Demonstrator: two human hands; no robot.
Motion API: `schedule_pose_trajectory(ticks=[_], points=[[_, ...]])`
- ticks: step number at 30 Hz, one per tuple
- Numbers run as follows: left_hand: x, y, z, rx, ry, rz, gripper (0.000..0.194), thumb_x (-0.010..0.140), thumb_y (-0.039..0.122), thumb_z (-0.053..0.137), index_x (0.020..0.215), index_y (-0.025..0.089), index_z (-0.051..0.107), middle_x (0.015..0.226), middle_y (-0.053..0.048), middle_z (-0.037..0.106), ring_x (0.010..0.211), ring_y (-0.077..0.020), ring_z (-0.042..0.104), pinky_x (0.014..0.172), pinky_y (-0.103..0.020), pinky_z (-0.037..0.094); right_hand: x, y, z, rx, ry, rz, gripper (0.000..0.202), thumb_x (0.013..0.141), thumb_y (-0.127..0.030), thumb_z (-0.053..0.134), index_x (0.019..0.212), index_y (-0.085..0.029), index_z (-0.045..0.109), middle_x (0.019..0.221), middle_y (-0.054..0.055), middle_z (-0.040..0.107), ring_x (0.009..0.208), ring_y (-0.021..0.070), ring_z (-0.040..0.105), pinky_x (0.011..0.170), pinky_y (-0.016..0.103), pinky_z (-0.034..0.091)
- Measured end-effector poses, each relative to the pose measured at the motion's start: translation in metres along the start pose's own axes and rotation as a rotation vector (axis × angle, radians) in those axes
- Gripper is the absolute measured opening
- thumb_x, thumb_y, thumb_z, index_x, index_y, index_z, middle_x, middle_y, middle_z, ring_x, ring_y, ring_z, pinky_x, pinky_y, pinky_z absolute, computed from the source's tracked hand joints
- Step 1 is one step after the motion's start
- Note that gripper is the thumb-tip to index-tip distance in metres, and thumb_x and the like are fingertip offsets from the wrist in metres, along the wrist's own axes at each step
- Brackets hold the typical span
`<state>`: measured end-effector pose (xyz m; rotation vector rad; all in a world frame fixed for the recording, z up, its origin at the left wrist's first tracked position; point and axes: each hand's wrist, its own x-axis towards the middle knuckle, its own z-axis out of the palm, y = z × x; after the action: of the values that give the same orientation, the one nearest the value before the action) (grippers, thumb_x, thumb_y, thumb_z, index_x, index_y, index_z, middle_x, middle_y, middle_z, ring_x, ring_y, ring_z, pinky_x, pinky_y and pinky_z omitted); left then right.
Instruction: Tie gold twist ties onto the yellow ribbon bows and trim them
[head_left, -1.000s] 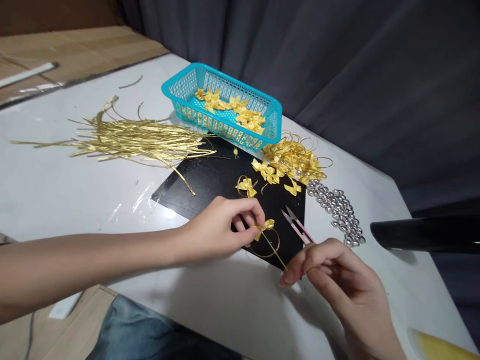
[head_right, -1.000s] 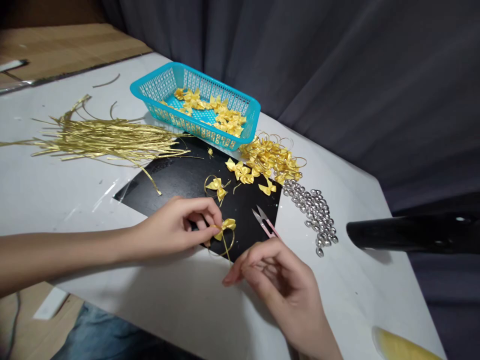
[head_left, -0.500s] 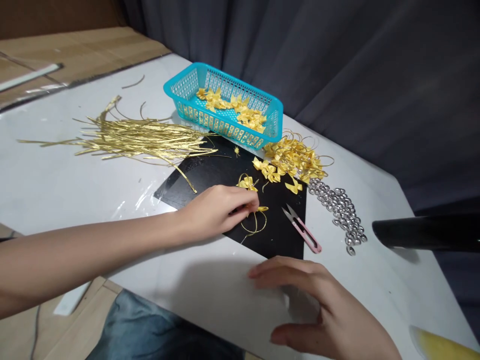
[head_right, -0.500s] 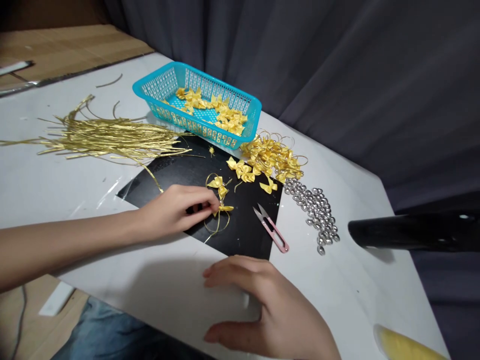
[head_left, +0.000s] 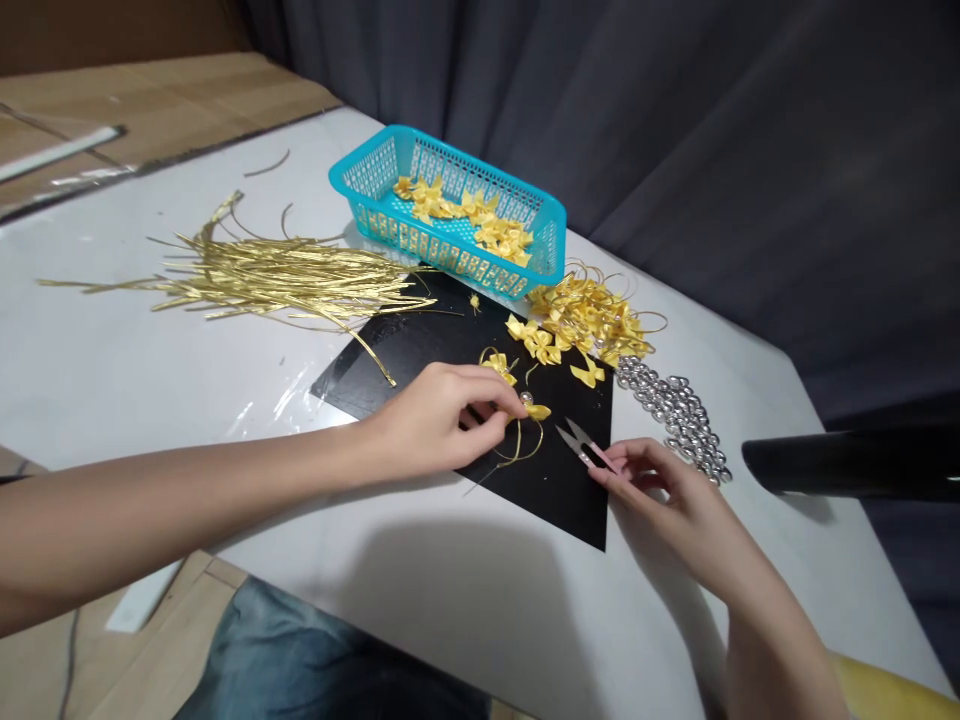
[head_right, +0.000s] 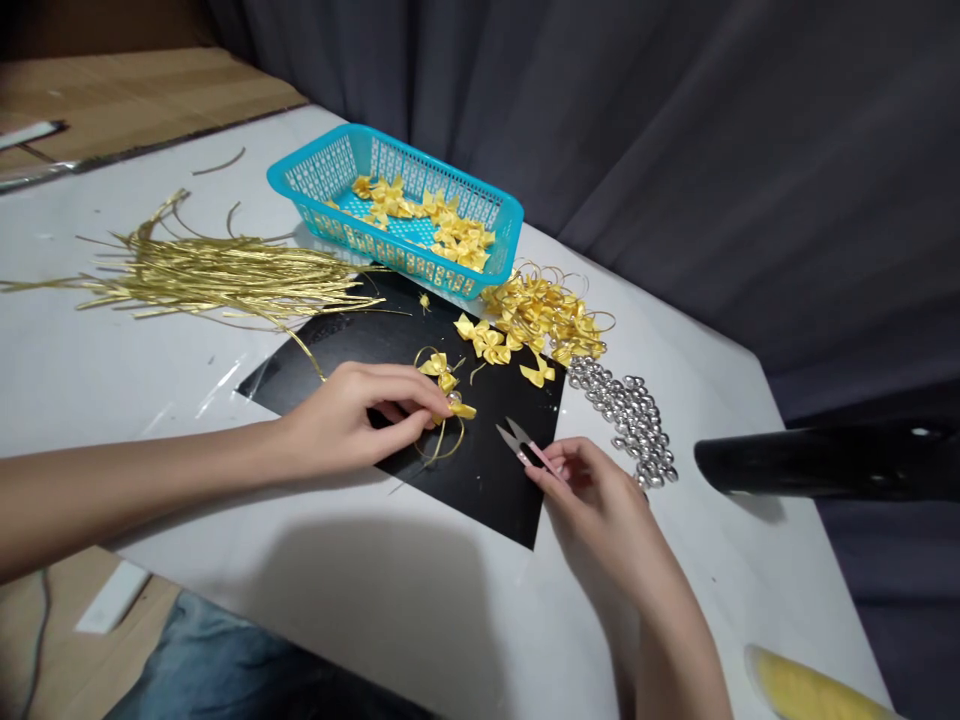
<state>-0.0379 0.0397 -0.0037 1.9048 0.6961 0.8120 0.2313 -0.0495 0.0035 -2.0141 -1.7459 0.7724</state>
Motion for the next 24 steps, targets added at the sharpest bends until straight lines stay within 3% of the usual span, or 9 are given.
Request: schedule_pose_trajectory(ticks=[3,8,12,17,20,24], points=[[-0.001,0.004,0.003,-0.103,0.048,-0.064,0.012,0.08,0.02,0.063,0.089,0.015,0.07,0.093,-0.005,0.069,0.073,-0.0102,0.066,0.066,-0.018,0.056,-0.001,-0.009,-0.001,0.083,-0.04,-0.006,0.034,0.082,-0.052,0.065,0.081,-0.018,0.061,0.077,0.005,0.063,0.068,0.0177,0.058,0.061,0.029,0.049],[-0.001,0.0,0.008,-0.275,0.026,-0.254,0.021,0.074,0.029,0.074,0.086,0.013,0.068,0.094,-0.005,0.069,0.07,-0.0112,0.068,0.06,-0.017,0.054,-0.004,-0.024,-0.007,0.331,-0.127,0.068,0.034,0.075,-0.049,0.074,0.082,-0.017,0.064,0.075,0.005,0.066,0.066,0.0178,0.063,0.056,0.027,0.052],[-0.001,-0.003,0.01,-0.355,-0.012,-0.372,0.026,0.074,0.032,0.074,0.091,0.015,0.065,0.083,-0.004,0.07,0.068,-0.0141,0.069,0.056,-0.017,0.051,-0.008,-0.031,-0.012,0.531,-0.157,0.079,0.025,0.082,-0.042,0.07,0.09,-0.02,0.061,0.077,0.004,0.066,0.066,0.0154,0.064,0.058,0.024,0.052],[-0.002,0.0,0.009,-0.248,-0.011,-0.24,0.01,0.08,0.019,0.066,0.088,0.014,0.066,0.098,-0.005,0.067,0.068,-0.0081,0.067,0.057,-0.014,0.05,-0.016,-0.033,-0.009,0.654,-0.159,0.053,0.02,0.093,-0.039,0.056,0.11,-0.027,0.056,0.068,-0.003,0.053,0.055,0.0089,0.046,0.051,0.018,0.043],[-0.002,0.0,0.009,-0.124,-0.02,-0.116,0.012,0.082,0.012,0.059,0.091,0.013,0.067,0.097,-0.004,0.065,0.071,-0.0065,0.065,0.06,-0.012,0.051,-0.02,-0.036,-0.005,0.686,-0.204,0.098,0.024,0.093,-0.04,0.057,0.114,-0.03,0.054,0.064,-0.006,0.045,0.049,0.0073,0.037,0.043,0.016,0.034],[-0.003,-0.002,0.01,-0.075,-0.025,-0.075,0.015,0.082,0.01,0.057,0.093,0.012,0.067,0.096,-0.004,0.065,0.073,-0.0071,0.065,0.059,-0.012,0.051,-0.021,-0.042,-0.002,0.667,-0.303,0.142,0.03,0.089,-0.045,0.06,0.113,-0.027,0.058,0.069,-0.005,0.046,0.046,0.0047,0.031,0.039,0.016,0.024]])
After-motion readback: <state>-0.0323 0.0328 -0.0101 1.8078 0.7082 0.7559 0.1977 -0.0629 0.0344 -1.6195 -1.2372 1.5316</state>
